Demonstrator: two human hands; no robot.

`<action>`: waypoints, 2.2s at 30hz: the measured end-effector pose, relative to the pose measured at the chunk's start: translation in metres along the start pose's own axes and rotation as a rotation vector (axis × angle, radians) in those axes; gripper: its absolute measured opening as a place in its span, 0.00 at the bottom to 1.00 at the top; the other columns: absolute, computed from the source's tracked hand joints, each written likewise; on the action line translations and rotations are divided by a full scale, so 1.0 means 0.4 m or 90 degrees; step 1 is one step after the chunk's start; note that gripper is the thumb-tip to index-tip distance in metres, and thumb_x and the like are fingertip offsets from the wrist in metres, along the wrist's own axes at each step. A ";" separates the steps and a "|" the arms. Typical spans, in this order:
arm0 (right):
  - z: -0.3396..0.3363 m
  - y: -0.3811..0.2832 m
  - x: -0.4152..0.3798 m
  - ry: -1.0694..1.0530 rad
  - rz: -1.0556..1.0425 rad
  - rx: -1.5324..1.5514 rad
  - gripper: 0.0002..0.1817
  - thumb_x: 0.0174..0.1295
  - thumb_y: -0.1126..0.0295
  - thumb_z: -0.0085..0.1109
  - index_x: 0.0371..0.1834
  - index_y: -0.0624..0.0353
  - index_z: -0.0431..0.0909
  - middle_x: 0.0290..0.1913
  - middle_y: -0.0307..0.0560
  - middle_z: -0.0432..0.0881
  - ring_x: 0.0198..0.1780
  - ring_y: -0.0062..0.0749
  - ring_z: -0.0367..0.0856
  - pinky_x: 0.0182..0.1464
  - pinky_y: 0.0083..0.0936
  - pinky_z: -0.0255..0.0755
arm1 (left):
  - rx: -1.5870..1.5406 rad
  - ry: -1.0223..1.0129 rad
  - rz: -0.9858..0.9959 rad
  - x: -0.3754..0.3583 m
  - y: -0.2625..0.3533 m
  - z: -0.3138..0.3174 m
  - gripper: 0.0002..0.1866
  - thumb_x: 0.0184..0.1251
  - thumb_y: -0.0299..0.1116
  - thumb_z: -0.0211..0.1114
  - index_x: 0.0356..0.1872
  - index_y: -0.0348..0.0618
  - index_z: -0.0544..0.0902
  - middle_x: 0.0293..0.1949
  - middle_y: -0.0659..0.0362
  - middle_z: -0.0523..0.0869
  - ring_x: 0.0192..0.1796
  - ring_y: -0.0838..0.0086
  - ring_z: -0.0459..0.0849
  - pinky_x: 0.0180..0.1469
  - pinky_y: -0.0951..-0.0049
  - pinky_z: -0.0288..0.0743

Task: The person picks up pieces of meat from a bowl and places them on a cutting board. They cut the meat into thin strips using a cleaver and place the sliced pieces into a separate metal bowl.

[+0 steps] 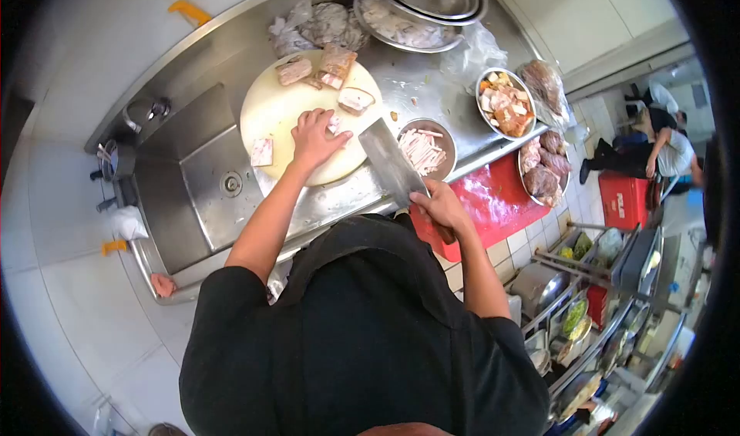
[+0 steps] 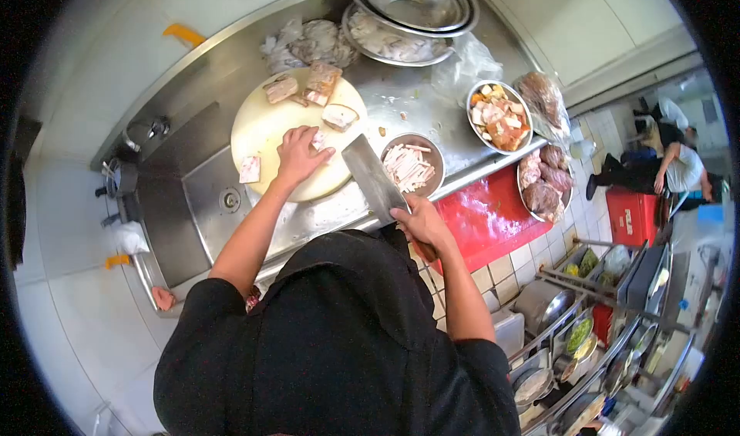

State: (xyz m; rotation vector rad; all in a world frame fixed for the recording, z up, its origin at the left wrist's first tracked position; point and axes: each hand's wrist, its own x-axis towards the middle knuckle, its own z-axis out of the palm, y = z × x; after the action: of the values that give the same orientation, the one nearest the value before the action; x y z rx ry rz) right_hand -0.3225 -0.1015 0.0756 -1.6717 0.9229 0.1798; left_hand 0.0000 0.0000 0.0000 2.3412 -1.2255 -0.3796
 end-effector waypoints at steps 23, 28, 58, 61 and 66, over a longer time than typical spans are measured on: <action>-0.173 -0.020 -0.116 0.127 -0.009 0.327 0.16 0.71 0.65 0.61 0.51 0.69 0.78 0.22 0.39 0.76 0.18 0.24 0.75 0.23 0.27 0.71 | -0.245 0.269 0.391 0.136 0.545 0.166 0.21 0.54 0.31 0.76 0.51 0.43 0.86 0.49 0.54 0.88 0.59 0.53 0.78 0.66 0.54 0.69; -0.342 0.041 -0.091 0.352 -0.026 0.363 0.17 0.70 0.65 0.60 0.52 0.70 0.77 0.22 0.42 0.76 0.19 0.27 0.76 0.26 0.30 0.74 | -0.348 0.198 0.480 0.368 0.840 0.318 0.17 0.56 0.33 0.75 0.48 0.43 0.88 0.46 0.55 0.89 0.57 0.53 0.80 0.64 0.54 0.72; -0.042 -0.091 -0.041 0.066 -0.059 -0.055 0.14 0.72 0.64 0.64 0.49 0.65 0.84 0.27 0.52 0.84 0.26 0.34 0.83 0.34 0.37 0.76 | 0.129 0.217 -0.393 -0.150 -0.172 -0.206 0.21 0.61 0.41 0.76 0.53 0.43 0.88 0.54 0.44 0.88 0.60 0.50 0.84 0.64 0.55 0.78; 0.034 -0.100 0.014 0.016 -0.003 -0.016 0.15 0.73 0.63 0.63 0.49 0.66 0.82 0.23 0.48 0.81 0.22 0.30 0.80 0.28 0.32 0.74 | 0.113 0.199 -0.335 -0.147 -0.233 -0.182 0.25 0.59 0.45 0.77 0.50 0.37 0.87 0.46 0.44 0.90 0.50 0.48 0.88 0.56 0.55 0.82; 0.142 -0.029 0.047 0.043 0.016 0.089 0.13 0.75 0.64 0.61 0.48 0.65 0.79 0.23 0.43 0.79 0.20 0.27 0.79 0.24 0.29 0.73 | -0.134 0.117 -0.204 -0.162 -0.176 -0.189 0.15 0.61 0.35 0.76 0.46 0.40 0.87 0.40 0.46 0.89 0.43 0.52 0.88 0.49 0.59 0.81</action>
State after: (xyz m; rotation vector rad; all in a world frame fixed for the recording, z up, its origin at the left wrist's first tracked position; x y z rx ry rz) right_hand -0.2830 -0.0602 0.0552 -1.5455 0.9849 0.0750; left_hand 0.0462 0.1091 0.0293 2.3277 -0.6909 -0.3687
